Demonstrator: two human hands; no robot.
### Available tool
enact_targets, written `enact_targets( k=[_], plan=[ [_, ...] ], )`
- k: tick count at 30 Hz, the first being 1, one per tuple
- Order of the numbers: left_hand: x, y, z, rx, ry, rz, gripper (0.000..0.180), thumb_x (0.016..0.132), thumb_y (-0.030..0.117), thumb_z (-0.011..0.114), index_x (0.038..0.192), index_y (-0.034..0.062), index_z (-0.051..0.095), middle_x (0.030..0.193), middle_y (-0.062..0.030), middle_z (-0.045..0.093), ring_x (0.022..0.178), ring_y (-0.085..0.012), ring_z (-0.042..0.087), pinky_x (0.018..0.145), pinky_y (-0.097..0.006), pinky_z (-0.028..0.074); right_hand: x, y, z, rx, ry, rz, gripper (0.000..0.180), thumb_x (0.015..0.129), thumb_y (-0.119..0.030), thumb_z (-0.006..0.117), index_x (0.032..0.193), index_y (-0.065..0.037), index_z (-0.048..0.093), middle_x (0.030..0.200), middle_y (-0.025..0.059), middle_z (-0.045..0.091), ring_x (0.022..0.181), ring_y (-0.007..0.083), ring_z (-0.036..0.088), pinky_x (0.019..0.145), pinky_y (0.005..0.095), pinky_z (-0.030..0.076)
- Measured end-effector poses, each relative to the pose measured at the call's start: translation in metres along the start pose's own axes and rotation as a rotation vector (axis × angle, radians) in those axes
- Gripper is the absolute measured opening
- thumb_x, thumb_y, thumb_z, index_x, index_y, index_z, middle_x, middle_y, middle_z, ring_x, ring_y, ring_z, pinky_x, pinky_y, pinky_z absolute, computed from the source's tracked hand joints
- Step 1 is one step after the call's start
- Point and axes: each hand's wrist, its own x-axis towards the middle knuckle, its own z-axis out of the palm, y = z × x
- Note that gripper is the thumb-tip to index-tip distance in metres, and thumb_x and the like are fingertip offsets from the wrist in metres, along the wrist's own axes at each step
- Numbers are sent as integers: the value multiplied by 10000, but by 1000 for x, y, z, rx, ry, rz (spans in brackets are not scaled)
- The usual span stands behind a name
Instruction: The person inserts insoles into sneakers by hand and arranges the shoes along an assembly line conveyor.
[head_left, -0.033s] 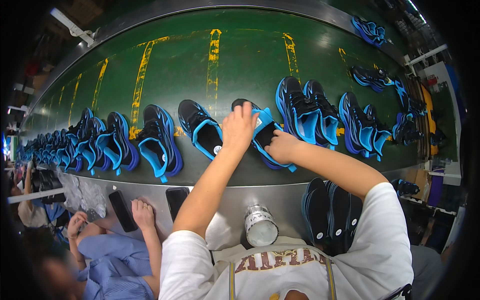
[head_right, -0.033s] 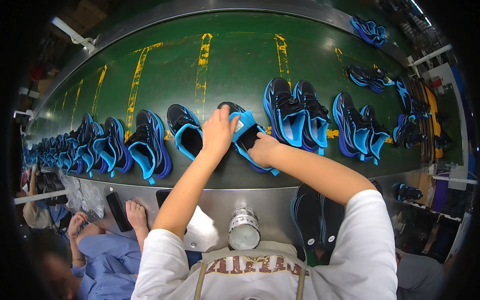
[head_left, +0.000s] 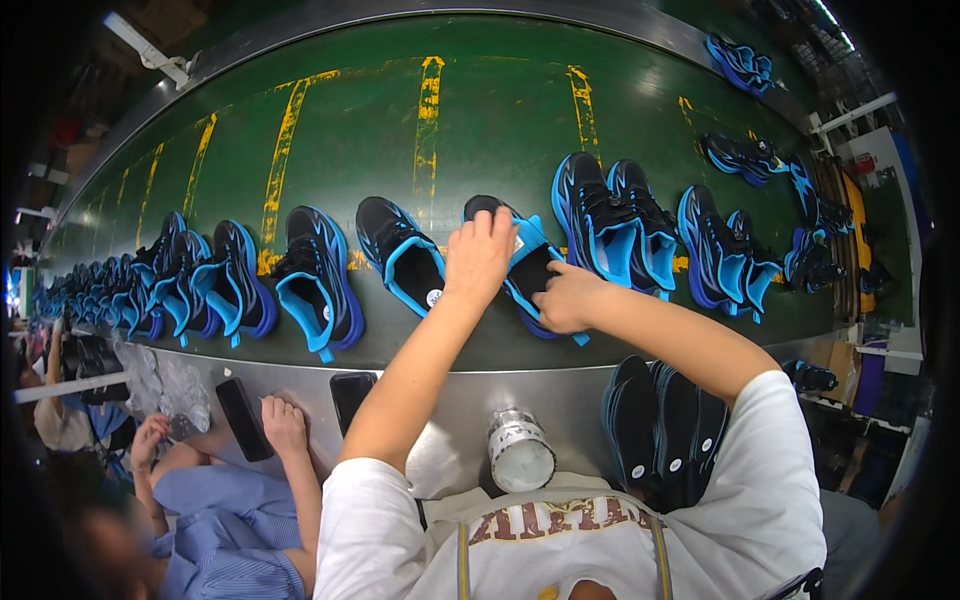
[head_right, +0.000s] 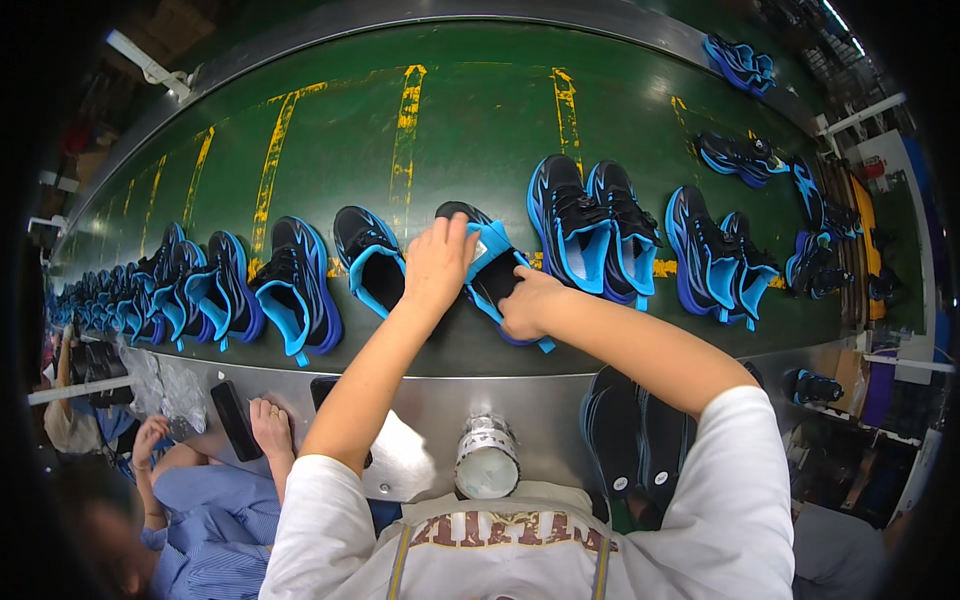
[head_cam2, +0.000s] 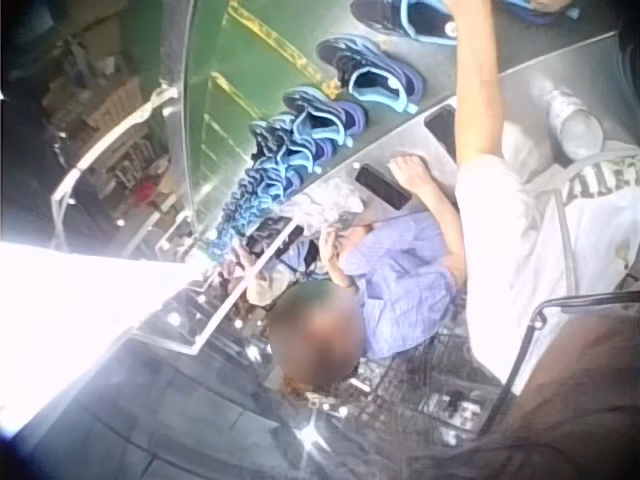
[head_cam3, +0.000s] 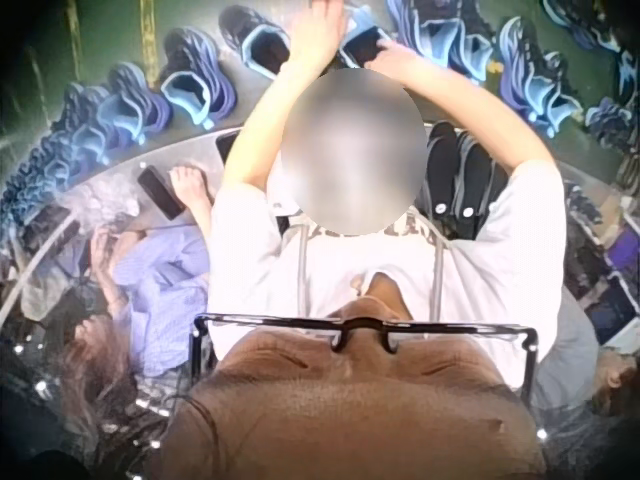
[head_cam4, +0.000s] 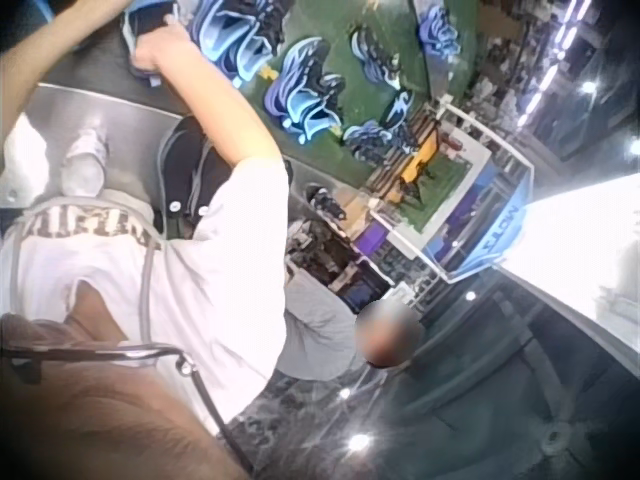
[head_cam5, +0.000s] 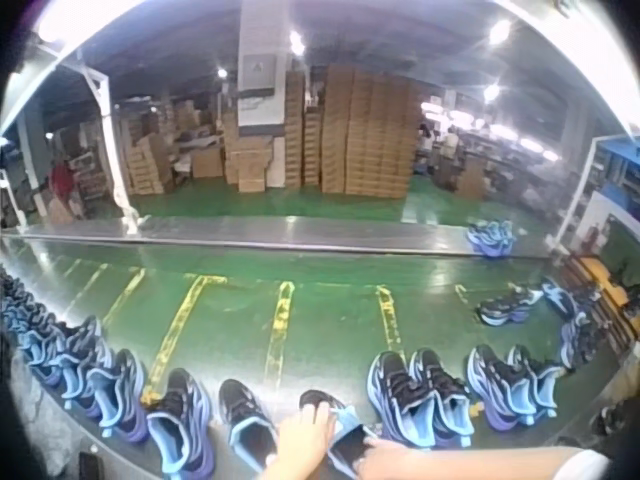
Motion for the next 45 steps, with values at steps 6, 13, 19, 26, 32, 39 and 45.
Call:
enact_targets(
  k=[6, 13, 19, 26, 32, 39, 45],
  plan=[
    [1, -1, -14, -109, -210, 189, 409, 621, 266, 677, 827, 30, 413, 797, -125, 434, 669, -285, 513, 545, -357, 416, -10, -22, -8, 315, -132, 140, 634, 805, -398, 158, 857, 46, 609, 948, 182, 567, 1034, 209, 464, 1031, 345, 13],
    [-8, -2, -15, -237, -207, 141, 307, 664, 187, 640, 787, 13, 418, 763, -141, 430, 672, -314, 507, 556, -382, 413, -38, -44, 83, 591, 1168, 284, 207, 701, -163, 614, 811, 12, 598, 1109, 221, 453, 1055, 317, 434, 896, 397, 334],
    [-33, 16, -29, 30, -45, 329, 242, 676, 229, 617, 728, 65, 448, 680, -64, 418, 591, -207, 461, 513, -309, 351, -44, -81, 112, 1198, 1110, 366, 242, 730, -172, 621, 919, -22, 606, 1214, 272, 351, 1043, 340, 468, 841, 322, 398],
    [-16, -20, -22, 543, -157, 239, 94, 690, 156, 487, 758, 97, 458, 707, -41, 445, 588, -168, 486, 511, -290, 381, -7, -71, 63, 1090, 1064, 318, 228, 765, -266, 555, 893, -84, 606, 1123, 292, 423, 934, 371, 510, 763, 358, 436],
    [-6, -29, -28, 555, -393, 318, 112, 714, 109, 482, 809, 57, 454, 757, -82, 493, 615, -208, 555, 531, -310, 432, -30, -79, 62, 1067, 1046, 334, 323, 770, -253, 532, 1052, -96, 520, 1154, 253, 416, 982, 359, 478, 836, 380, 382],
    [12, -46, -56, -550, -389, -217, 153, 747, 141, 443, 712, 0, 488, 700, -121, 539, 581, -225, 493, 513, -316, 389, -124, -93, 185, 720, 1059, 744, 375, 707, -198, 575, 1049, -53, 521, 1081, 179, 471, 990, 314, 450, 877, 458, 299],
    [28, -2, -84, -1609, 4, -716, 161, 728, 126, 439, 579, 69, 460, 539, -13, 443, 395, -65, 249, 386, -212, 198, -168, -145, 266, 691, 728, 965, 605, 615, -276, 675, 1112, -32, 433, 1038, 179, 424, 1036, 325, 373, 933, 491, 219]
  ],
)
